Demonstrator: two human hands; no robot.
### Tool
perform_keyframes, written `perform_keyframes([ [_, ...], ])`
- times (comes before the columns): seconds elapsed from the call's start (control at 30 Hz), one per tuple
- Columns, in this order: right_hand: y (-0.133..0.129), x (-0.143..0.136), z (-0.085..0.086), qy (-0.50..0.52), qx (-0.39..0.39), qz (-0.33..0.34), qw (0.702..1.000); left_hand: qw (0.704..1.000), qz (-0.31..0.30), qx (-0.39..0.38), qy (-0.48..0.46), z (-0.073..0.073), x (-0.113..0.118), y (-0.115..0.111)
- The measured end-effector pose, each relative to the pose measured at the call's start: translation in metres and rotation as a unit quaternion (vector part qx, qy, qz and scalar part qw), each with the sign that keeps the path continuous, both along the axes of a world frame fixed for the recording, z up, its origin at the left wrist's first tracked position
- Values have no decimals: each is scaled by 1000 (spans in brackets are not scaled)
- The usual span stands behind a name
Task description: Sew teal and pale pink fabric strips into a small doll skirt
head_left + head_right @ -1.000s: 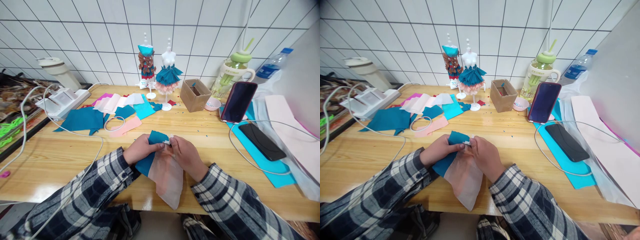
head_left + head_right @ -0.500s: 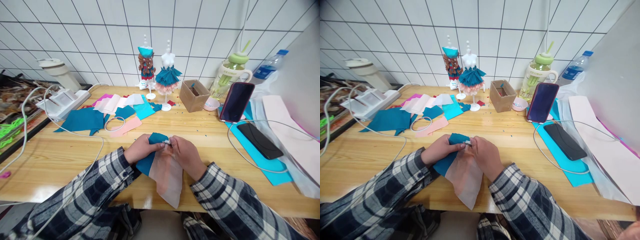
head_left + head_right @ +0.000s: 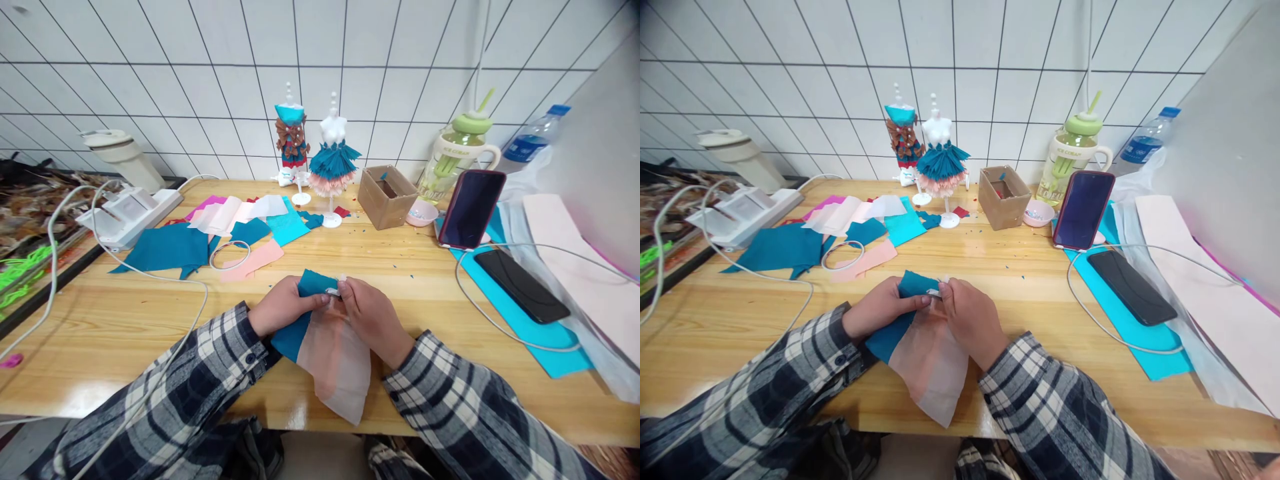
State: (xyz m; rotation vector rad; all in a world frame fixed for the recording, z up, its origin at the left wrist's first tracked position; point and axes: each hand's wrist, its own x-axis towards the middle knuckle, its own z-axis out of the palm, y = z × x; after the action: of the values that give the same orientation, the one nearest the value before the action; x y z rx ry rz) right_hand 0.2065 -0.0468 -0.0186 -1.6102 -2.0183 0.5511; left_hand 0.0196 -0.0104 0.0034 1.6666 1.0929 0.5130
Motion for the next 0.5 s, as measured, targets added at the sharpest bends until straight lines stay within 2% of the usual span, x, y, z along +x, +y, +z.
perform_keyframes([
  [0.5, 0, -4, -2, -5, 9, -15, 1000, 1000, 2, 2, 20, 0, 0, -1],
])
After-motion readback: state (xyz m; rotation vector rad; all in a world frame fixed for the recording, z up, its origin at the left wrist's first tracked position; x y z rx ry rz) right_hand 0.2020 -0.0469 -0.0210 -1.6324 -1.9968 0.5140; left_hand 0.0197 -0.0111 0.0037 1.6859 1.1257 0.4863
